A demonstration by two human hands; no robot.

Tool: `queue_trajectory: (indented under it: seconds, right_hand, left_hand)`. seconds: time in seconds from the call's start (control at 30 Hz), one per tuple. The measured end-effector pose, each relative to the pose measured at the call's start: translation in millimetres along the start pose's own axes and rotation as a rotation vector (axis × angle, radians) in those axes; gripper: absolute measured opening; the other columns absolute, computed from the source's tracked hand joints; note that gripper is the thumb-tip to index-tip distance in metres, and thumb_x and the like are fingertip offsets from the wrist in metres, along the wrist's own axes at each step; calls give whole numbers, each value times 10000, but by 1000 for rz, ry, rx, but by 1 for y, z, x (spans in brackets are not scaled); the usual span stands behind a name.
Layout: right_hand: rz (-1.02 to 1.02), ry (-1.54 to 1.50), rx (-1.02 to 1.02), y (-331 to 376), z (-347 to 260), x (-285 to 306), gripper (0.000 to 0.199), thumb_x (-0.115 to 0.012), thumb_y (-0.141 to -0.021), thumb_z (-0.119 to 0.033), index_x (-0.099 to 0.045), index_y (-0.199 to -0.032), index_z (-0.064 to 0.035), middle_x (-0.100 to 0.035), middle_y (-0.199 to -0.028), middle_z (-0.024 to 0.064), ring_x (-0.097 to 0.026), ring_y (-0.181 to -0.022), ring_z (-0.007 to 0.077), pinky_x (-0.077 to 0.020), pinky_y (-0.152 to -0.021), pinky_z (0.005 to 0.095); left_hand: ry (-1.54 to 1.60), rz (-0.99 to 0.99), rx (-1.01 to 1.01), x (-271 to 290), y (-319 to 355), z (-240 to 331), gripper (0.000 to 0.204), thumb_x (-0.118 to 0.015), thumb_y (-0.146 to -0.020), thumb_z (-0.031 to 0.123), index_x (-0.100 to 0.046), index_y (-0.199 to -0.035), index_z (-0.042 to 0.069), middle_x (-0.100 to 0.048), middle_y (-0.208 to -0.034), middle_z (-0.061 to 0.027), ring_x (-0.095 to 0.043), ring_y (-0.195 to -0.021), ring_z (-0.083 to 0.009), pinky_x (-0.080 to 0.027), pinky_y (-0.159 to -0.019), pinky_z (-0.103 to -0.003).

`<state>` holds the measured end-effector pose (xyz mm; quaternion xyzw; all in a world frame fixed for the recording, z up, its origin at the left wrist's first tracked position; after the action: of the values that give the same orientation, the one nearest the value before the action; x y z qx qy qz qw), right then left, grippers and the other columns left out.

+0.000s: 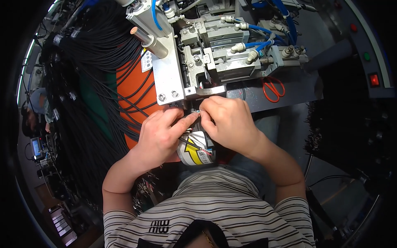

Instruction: The recorder is assembling electrical connectors onto wire bundles using a terminal machine and applying labels.

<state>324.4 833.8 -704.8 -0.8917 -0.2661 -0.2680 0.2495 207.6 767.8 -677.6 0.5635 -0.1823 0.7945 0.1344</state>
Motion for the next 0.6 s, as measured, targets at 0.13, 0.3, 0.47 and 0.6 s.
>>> queue_trajectory:
  seconds: [0.13, 0.3, 0.47, 0.6]
  right_hand:
    - [-57, -153, -111, 0, 7, -5, 43, -673, -798, -13, -645, -817, 13, -620, -671, 85, -556, -460, 137, -416, -455, 253]
    - [-71, -157, -173, 0, 4, -5, 81, -693, -791, -13, -662, -862, 10, -633, -716, 70, -538, -479, 94, -394, -458, 228]
    - [-42, -230, -88, 3, -35, -3, 211, -727, -770, 17, -683, -976, 14, -643, -831, 89, -552, -551, 84, -414, -474, 237]
    - [56, -295, 229, 6, -50, -7, 188, -672, -810, 80, -682, -991, 30, -645, -889, 75, -590, -589, 95, -469, -534, 230]
  left_hand:
    - [161, 212, 36, 20, 17, -19, 381, -689, -657, -47, -679, -1033, 16, -582, -865, -94, -580, -734, -275, -475, -644, -374]
    - [47, 185, 89, 31, 27, -25, 340, -692, -676, -15, -672, -1015, -5, -591, -871, -115, -601, -800, -281, -482, -692, -380]
    - [138, 199, 185, 24, 33, -31, 282, -709, -758, 3, -651, -1034, -6, -596, -841, -125, -614, -775, -283, -488, -659, -392]
    - [321, 240, 110, 28, 34, -25, 240, -711, -799, 4, -638, -1027, -9, -606, -792, -122, -614, -680, -271, -483, -582, -364]
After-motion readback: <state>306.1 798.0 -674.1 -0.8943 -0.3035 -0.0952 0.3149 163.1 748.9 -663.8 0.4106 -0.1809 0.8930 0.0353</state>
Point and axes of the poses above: each hand's wrist, its own y-axis away from the middle knuckle, its own x-axis out of the back of the hand, z = x × y, the point moved 7 cm from there along -y, towards the middle knuckle
